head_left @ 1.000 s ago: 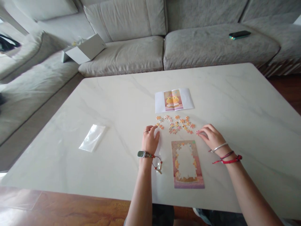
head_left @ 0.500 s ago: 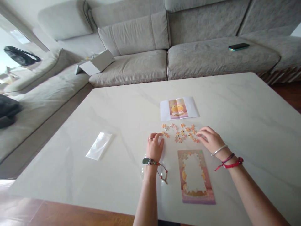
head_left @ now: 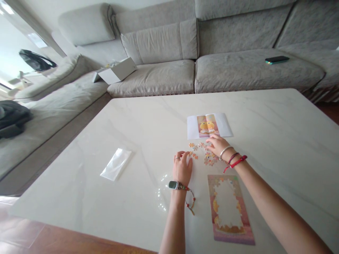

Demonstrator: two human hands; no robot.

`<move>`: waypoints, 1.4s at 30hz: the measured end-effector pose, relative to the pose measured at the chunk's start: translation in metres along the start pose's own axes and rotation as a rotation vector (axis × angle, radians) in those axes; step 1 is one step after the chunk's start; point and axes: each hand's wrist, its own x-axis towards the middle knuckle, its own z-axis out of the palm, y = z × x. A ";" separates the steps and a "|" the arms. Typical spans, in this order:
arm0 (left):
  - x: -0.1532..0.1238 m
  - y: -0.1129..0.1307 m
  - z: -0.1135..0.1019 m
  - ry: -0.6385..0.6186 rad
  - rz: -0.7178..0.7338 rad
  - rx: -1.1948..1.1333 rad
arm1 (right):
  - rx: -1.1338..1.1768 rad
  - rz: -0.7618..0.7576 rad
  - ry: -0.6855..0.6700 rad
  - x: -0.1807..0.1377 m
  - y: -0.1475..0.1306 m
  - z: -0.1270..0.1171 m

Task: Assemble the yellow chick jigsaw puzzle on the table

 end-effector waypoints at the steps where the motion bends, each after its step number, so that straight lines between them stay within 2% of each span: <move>1: 0.000 0.000 -0.001 0.006 0.002 -0.001 | -0.007 0.000 -0.005 0.004 -0.003 0.002; 9: -0.004 -0.008 -0.012 0.054 -0.021 0.007 | -0.044 0.039 -0.040 0.008 -0.013 0.005; 20: -0.001 -0.010 -0.011 0.033 -0.050 0.035 | -0.006 0.131 0.001 -0.026 0.024 -0.014; 23: -0.001 -0.012 -0.010 0.036 -0.038 0.034 | 0.001 0.118 0.007 -0.026 0.025 -0.015; 32: -0.001 -0.016 -0.012 0.061 -0.034 0.033 | 0.006 -0.021 0.019 -0.010 0.003 -0.010; 37: -0.001 -0.014 -0.012 0.068 -0.033 0.029 | -0.018 -0.056 -0.063 0.007 -0.017 -0.005; 42: 0.000 -0.016 -0.011 0.062 -0.034 0.034 | -0.152 -0.089 -0.205 0.021 -0.044 0.004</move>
